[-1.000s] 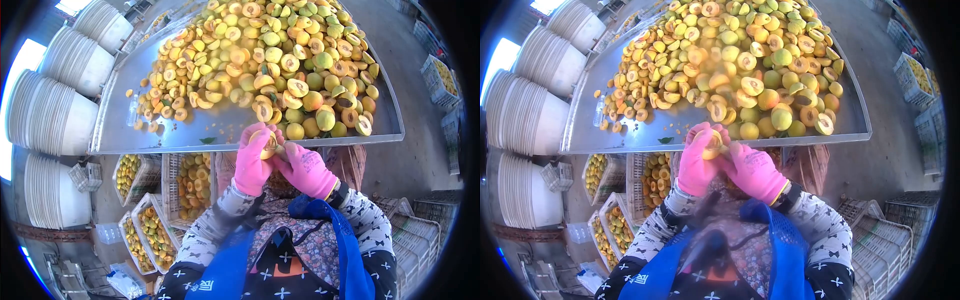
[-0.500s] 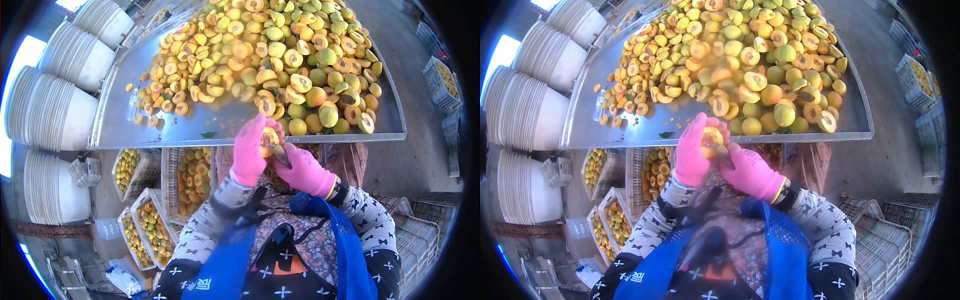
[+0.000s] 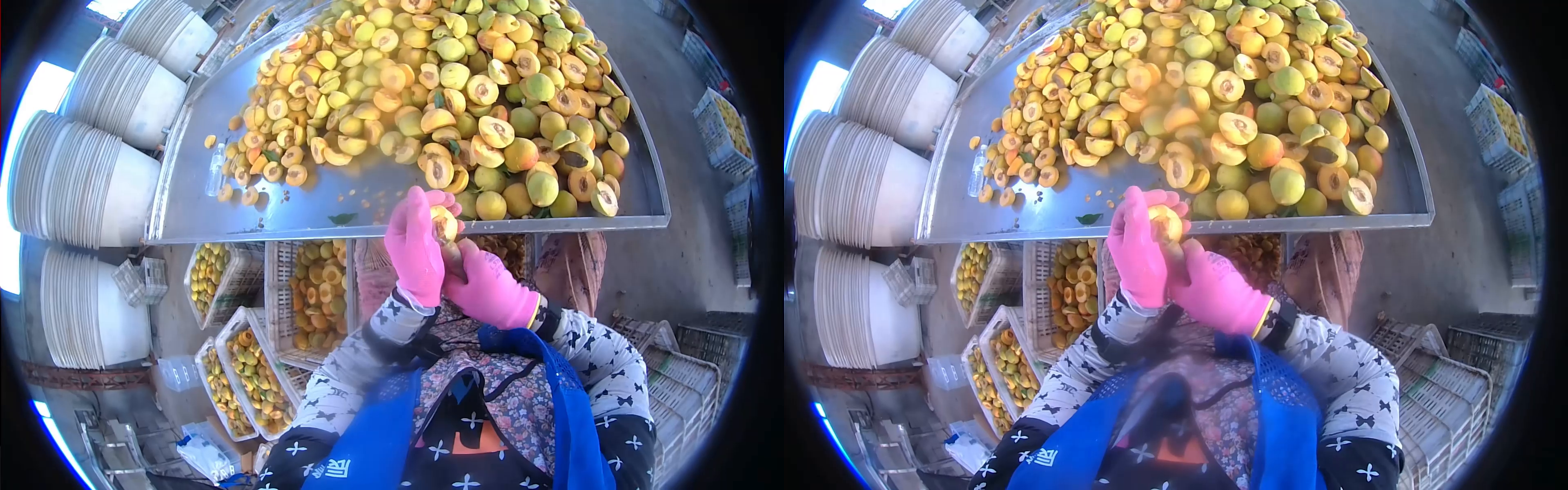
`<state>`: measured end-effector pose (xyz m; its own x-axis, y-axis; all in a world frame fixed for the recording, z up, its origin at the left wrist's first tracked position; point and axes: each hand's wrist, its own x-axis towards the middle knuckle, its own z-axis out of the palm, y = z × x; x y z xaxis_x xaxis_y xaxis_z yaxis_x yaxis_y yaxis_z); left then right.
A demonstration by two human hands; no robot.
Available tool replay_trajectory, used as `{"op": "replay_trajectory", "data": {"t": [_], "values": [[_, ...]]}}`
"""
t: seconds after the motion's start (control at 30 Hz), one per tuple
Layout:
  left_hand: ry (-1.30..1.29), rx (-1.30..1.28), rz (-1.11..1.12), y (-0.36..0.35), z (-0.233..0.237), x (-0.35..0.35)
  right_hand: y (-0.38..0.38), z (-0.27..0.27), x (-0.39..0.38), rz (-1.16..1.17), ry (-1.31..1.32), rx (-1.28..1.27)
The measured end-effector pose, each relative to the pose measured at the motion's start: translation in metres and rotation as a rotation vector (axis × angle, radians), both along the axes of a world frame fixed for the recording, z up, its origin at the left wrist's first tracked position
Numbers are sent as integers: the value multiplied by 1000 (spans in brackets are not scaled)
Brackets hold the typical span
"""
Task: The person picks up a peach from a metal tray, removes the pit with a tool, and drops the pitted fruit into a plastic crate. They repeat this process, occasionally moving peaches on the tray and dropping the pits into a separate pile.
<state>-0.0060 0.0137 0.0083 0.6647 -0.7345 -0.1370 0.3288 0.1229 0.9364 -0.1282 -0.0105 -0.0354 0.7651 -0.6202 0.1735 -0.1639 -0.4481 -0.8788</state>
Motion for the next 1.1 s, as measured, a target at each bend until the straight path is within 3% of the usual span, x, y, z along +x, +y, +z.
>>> {"op": "replay_trajectory", "data": {"t": [0.03,0.23,0.33,0.43,0.53,0.63,0.73,0.83,0.93,0.97,1.1], "values": [[-19,-20,-8,2,-5,-1,1,0,-2,-4,16,-79],[113,53,10,3,-5,2,-2,6,0,26,72,218],[28,24,58,2,-14,-2,-3,5,1,37,123,350],[-173,-73,33,5,-26,-3,-2,9,-1,18,135,320],[-161,11,-64,8,-11,1,2,8,-3,25,46,190],[-25,77,-304,7,-9,19,4,2,-3,31,-6,117],[-240,72,-429,9,-7,27,10,-11,6,-22,-186,51],[-50,175,-431,9,11,24,-10,34,-11,300,78,1065],[-16,193,-497,8,12,25,-14,33,-20,448,-22,1209],[-209,110,-643,8,11,31,-17,37,-23,494,-46,1237],[-162,130,-788,6,9,32,-14,29,-33,532,10,1368]]}}
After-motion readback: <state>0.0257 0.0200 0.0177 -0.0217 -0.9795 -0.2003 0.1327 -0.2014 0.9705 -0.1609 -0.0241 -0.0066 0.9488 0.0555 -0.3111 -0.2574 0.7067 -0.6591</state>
